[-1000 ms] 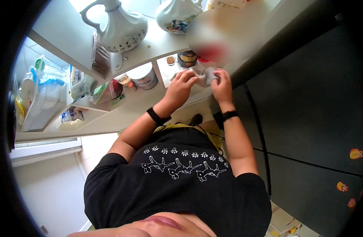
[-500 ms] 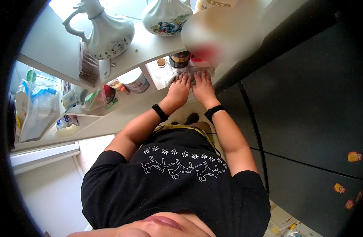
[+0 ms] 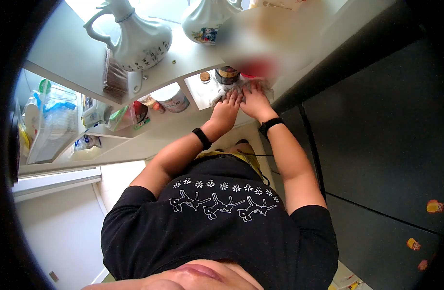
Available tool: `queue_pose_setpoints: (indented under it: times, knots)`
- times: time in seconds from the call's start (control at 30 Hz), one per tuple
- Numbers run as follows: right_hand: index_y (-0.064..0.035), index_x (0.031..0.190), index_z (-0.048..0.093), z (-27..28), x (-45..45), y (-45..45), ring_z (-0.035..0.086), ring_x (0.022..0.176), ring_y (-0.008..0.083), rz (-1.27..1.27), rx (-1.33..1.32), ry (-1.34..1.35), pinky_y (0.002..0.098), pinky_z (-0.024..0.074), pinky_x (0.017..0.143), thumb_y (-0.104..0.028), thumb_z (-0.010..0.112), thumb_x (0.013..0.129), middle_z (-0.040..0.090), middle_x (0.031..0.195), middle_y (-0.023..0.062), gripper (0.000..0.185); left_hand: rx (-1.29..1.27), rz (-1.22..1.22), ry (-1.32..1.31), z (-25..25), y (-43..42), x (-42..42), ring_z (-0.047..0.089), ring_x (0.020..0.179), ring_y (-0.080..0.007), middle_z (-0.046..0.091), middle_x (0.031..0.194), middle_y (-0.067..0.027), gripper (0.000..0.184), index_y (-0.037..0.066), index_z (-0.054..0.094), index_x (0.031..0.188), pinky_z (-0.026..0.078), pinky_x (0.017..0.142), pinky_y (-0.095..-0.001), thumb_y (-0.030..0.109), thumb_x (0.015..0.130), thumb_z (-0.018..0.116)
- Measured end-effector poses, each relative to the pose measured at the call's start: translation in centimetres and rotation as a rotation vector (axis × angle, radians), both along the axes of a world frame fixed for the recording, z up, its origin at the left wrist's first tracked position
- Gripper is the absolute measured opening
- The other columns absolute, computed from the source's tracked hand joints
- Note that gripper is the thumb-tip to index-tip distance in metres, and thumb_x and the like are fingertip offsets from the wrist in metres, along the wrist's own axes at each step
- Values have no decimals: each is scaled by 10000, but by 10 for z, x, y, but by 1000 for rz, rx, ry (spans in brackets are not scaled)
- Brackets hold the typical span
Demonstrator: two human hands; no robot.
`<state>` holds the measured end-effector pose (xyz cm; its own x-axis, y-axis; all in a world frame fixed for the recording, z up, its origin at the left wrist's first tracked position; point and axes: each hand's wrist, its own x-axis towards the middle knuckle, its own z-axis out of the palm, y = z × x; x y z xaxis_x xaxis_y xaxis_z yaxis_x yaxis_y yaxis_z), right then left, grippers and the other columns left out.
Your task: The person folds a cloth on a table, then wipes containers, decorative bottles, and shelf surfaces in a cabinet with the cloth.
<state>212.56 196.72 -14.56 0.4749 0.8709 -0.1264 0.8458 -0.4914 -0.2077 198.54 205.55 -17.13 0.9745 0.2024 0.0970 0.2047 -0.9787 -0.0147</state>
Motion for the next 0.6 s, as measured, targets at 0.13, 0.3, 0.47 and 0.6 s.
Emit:
queue_pose_setpoints:
  times: [0.13,0.3,0.47,0.6]
  knots:
    - [-82,1447,442,-13,0,-3,231,1427,495,-1,89,-71,507,241,1176,-356,585,881,268,1541,301,645,51,12,32,-2,-4,0,366,1413,-346,275,1575,-225,770,-13,282,1513,428,1032,-390,204,845,598]
    - [-79,1456,424,-20,7,-6,188,1445,493,25,156,-29,554,175,1184,-419,584,866,229,1567,275,700,86,-25,28,7,-3,-9,304,1444,-360,241,1586,-232,764,-15,283,1515,364,1087,-431,193,843,580]
    - [-151,1484,415,-21,-3,-3,147,1447,523,-51,105,-83,600,173,1166,-454,605,849,223,1593,222,729,-33,-8,-3,8,-2,-15,278,1460,-330,260,1593,-183,708,13,322,1509,326,1098,-477,167,854,541]
    - [-208,1505,388,-15,-10,-4,123,1441,548,-143,76,-14,602,163,1170,-443,596,857,200,1607,203,720,-27,8,-85,7,-6,-18,282,1463,-300,285,1593,-144,677,27,361,1492,316,1093,-524,129,842,521]
